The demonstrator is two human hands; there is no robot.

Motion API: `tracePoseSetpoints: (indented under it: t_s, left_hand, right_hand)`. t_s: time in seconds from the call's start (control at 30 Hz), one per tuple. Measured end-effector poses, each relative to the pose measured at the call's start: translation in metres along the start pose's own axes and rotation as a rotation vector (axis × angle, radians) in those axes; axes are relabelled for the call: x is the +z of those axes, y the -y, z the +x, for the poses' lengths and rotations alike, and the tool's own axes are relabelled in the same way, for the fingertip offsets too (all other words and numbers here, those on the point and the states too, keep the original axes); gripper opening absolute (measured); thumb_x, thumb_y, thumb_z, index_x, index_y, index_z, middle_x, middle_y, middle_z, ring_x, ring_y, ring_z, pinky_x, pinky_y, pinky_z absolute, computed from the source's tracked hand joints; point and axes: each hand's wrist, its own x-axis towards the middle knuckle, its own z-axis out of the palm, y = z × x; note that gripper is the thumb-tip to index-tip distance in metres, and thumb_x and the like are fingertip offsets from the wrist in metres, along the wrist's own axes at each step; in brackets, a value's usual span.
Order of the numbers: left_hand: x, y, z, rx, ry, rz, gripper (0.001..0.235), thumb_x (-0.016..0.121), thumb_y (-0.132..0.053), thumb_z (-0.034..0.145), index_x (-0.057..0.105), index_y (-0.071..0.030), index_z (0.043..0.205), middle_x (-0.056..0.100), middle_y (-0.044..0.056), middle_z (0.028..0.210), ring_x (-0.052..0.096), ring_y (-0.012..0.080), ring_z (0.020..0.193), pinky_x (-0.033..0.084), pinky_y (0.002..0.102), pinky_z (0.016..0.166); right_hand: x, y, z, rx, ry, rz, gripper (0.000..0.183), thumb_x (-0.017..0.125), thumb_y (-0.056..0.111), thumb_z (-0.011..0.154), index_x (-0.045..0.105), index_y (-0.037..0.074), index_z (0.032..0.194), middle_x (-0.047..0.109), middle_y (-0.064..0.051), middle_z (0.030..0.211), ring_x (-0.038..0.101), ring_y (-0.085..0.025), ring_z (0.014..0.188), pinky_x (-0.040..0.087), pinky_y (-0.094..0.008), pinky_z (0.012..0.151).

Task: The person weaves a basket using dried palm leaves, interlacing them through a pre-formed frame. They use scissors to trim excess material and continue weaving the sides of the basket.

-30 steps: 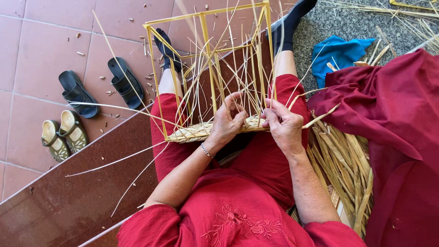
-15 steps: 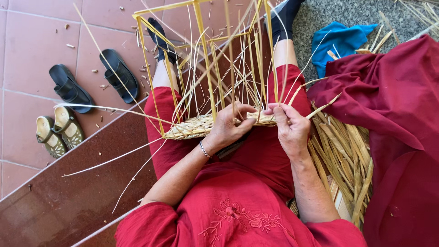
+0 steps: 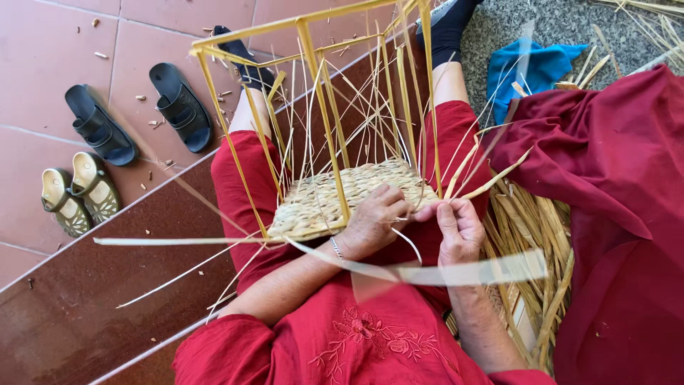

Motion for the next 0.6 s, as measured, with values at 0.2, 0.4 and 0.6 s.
tracePoseSetpoints:
  t_s: [0.2, 0.4, 0.6]
  left_hand:
    - [0.008, -0.010, -0.004, -0.083, -0.027, -0.056, 0.011, 0.076, -0.014, 0.086, 0.067, -0.009, 0.090, 0.060, 0.008, 0.095, 0.059, 0.0291, 0.098, 0.053, 0.041, 0.082]
    - [0.007, -0.010, 0.002, -0.079, -0.011, -0.046, 0.015, 0.077, -0.016, 0.086, 0.066, -0.006, 0.090, 0.060, 0.009, 0.096, 0.058, 0.0305, 0.098, 0.052, 0.043, 0.084]
    - [0.011, -0.007, 0.000, -0.101, -0.012, -0.064, 0.014, 0.077, -0.017, 0.087, 0.068, -0.007, 0.088, 0.060, 0.009, 0.094, 0.059, 0.0309, 0.098, 0.052, 0.043, 0.084]
  right_hand:
    - [-0.005, -0.015, -0.015, 0.056, -0.106, -0.082, 0.011, 0.059, 0.009, 0.108, 0.063, -0.001, 0.105, 0.066, -0.005, 0.083, 0.063, -0.011, 0.077, 0.053, -0.024, 0.078]
    - [-0.006, -0.012, -0.019, 0.034, -0.122, -0.201, 0.013, 0.060, 0.010, 0.107, 0.064, -0.002, 0.104, 0.065, -0.005, 0.081, 0.060, -0.008, 0.073, 0.051, -0.022, 0.070]
    - [-0.004, 0.000, -0.025, 0.074, -0.115, -0.177, 0.014, 0.059, 0.009, 0.107, 0.063, -0.004, 0.104, 0.064, -0.004, 0.081, 0.059, -0.007, 0.073, 0.050, -0.022, 0.069]
